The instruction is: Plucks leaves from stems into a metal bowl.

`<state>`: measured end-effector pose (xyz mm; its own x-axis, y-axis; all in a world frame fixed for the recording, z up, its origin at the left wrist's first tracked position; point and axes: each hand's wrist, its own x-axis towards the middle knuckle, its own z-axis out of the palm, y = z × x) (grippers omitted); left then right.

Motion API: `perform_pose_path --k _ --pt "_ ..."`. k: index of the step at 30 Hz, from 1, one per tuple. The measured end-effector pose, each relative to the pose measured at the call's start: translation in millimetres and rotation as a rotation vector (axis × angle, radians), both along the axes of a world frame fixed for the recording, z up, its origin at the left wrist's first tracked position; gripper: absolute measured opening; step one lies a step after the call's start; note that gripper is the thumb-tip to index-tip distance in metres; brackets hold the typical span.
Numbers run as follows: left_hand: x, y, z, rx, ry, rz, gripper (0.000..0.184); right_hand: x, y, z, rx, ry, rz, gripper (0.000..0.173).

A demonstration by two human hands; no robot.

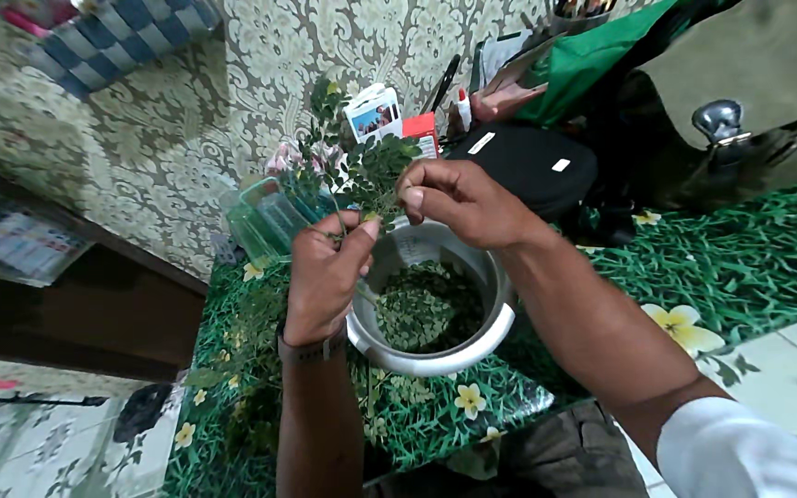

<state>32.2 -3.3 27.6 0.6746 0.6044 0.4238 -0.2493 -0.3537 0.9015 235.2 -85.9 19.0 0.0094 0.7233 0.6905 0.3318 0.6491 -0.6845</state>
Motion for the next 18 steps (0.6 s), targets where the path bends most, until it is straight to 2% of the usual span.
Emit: perform_pose_path --k 6,8,13,18 --pt "2 -2 -1 0.057 0.048 0.028 0.009 -11 -2 -1 -0.027 -0.01 0.006 0.002" --pt "3 -3 -2 0.072 0.058 0.038 0.008 -13 0 -3 -0.034 0.033 -0.003 0.005" --pt "2 -2 -1 0.028 0.047 0.051 0.009 -6 8 -6 -0.03 0.338 0.111 0.009" --pt "4 1 2 -0.204 -0.096 -0.052 0.015 6 12 -8 -0.016 0.266 0.007 0.023"
